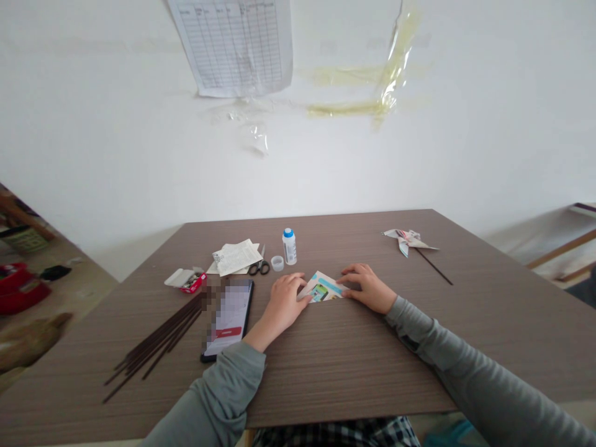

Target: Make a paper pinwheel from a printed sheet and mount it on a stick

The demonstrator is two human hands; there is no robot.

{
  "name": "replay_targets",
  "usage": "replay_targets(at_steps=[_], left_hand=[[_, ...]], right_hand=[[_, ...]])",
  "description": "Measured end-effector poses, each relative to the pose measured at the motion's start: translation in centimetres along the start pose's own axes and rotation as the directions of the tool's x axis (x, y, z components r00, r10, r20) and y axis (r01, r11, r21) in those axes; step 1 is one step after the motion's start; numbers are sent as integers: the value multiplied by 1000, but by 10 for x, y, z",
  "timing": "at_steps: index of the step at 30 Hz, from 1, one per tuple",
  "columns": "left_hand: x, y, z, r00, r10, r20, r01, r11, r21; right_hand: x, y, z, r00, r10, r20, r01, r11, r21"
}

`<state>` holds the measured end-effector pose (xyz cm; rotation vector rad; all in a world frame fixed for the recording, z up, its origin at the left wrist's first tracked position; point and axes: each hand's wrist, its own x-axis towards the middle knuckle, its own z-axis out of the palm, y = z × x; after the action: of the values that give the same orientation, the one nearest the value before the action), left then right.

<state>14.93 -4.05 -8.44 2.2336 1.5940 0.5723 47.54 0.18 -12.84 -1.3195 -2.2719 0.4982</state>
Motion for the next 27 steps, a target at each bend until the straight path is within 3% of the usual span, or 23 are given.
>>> replay_targets(at_steps=[12,27], left_hand=[[2,4,-1,1000,-7,21,7,1000,16],[3,2,3,999,-4,-46,0,997,-76]], right_hand=[[0,-5,1,1000,3,26,-3,1000,-4],[0,-5,1,1000,-15,13,15,1000,-6]])
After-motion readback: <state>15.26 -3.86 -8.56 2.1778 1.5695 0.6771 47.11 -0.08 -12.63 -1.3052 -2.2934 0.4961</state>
